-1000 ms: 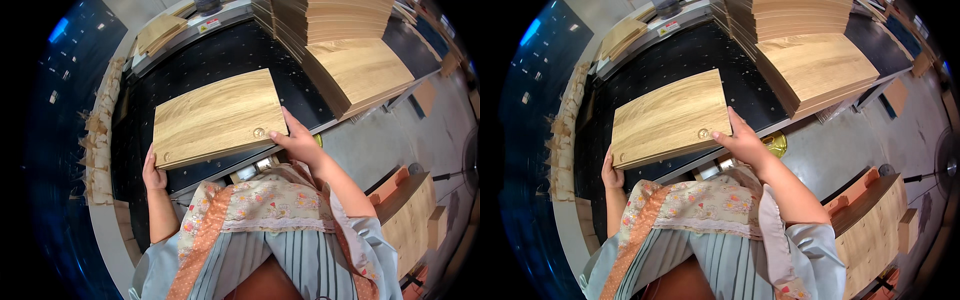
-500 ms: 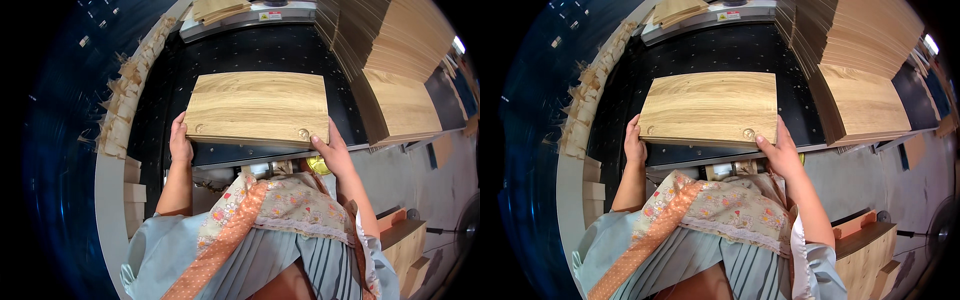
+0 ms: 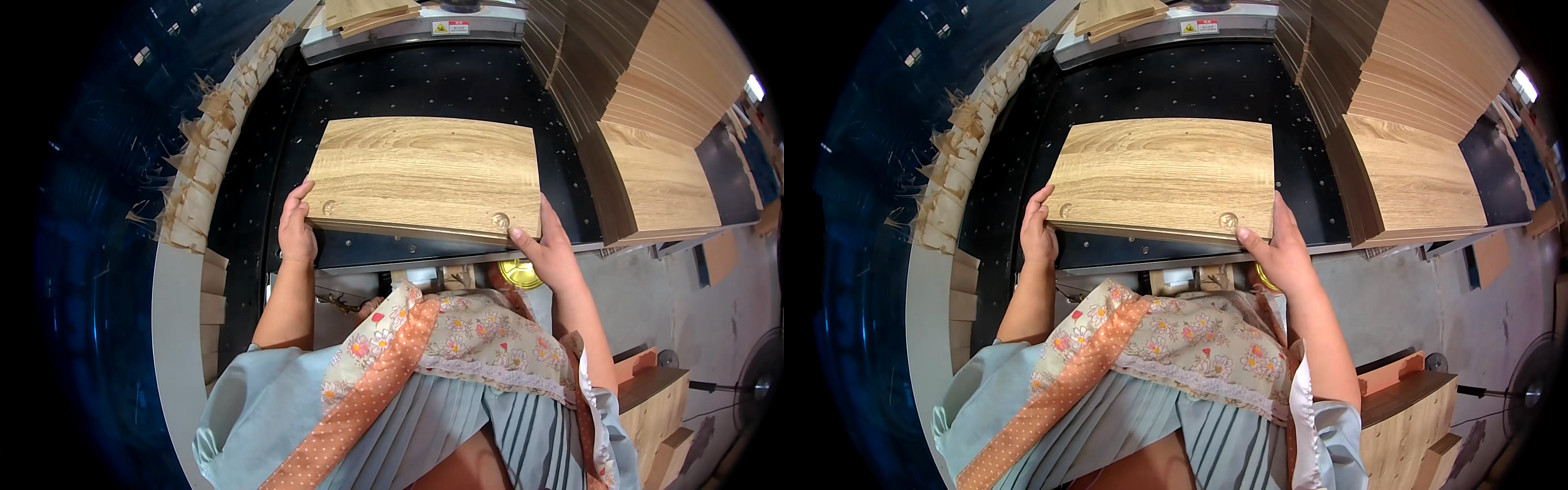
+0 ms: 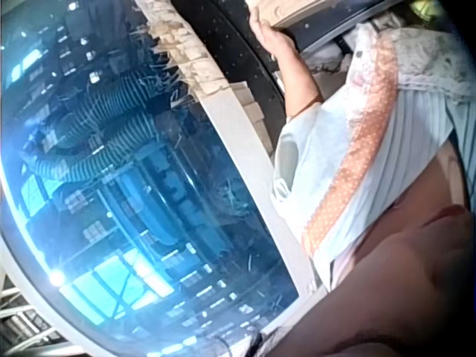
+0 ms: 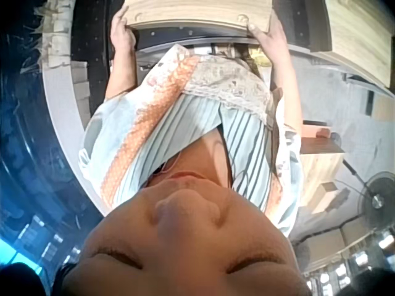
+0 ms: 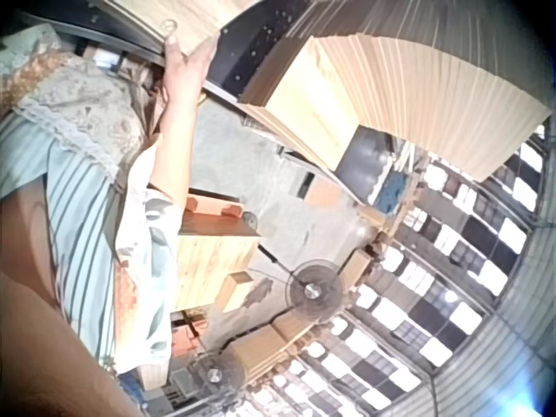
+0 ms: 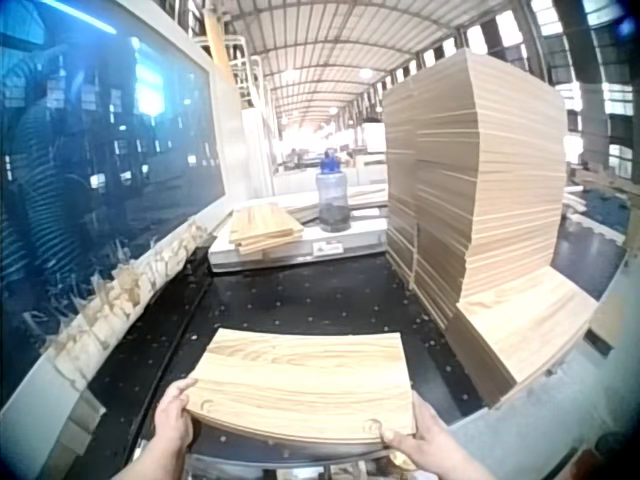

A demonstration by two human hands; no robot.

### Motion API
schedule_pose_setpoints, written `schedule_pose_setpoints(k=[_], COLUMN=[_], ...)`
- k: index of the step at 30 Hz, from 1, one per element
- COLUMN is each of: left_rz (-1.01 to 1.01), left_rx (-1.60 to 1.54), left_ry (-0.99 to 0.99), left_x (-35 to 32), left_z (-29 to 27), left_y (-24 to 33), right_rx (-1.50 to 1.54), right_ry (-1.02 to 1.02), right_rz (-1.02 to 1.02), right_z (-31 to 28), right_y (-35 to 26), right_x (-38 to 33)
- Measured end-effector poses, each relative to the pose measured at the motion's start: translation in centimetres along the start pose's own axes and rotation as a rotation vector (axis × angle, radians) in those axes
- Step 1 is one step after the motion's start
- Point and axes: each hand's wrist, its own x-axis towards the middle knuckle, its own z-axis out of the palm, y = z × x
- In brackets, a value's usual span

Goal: The person takes wood panels one at a time from a machine table and stacks them onto a wooden pallet.

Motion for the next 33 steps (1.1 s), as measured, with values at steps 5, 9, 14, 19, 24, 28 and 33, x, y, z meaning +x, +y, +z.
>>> schedule_pose_setpoints(k=[5,9,14,19,24,28,33], left_rz=[-0.053,-0.048,-0.131,-0.123,-0.117,-0.129,-0.137], left_rx=[0.025,-0.004,0.115,0.281,0.320,0.324,0.312], left_ry=[0.048,0.015,-0.058,-0.276,-0.226,-0.227,-0.224], left_x=[0.0,-0.1,-0.5,-1.5,-1.3,-1.3,-1.1], left_z=[0.6,0.4,-0.3,-2.4,-2.3,-2.3,-2.4], left_y=[0.7,0.6,1.9,2.7,1.4,1.7,1.8], right_rx=[-0.022,0.123,0.181,-0.442,-0.668,-0.737,-0.826], right_ry=[0.022,0.008,-0.111,-0.081,-0.043,-0.054,-0.067], right_rz=[0.028,0.077,0.194,-0.026,-0.051,-0.052,-0.059], right_z=[0.2,0.0,-2.5,-3.2,-2.7,-2.5,-2.4], right_y=[0.1,0.5,0.3,-2.4,-2.4,-2.6,-2.9], right_x=[-0.2,-0.4,-1.1,-1.2,-1.4,-1.4,-1.5])
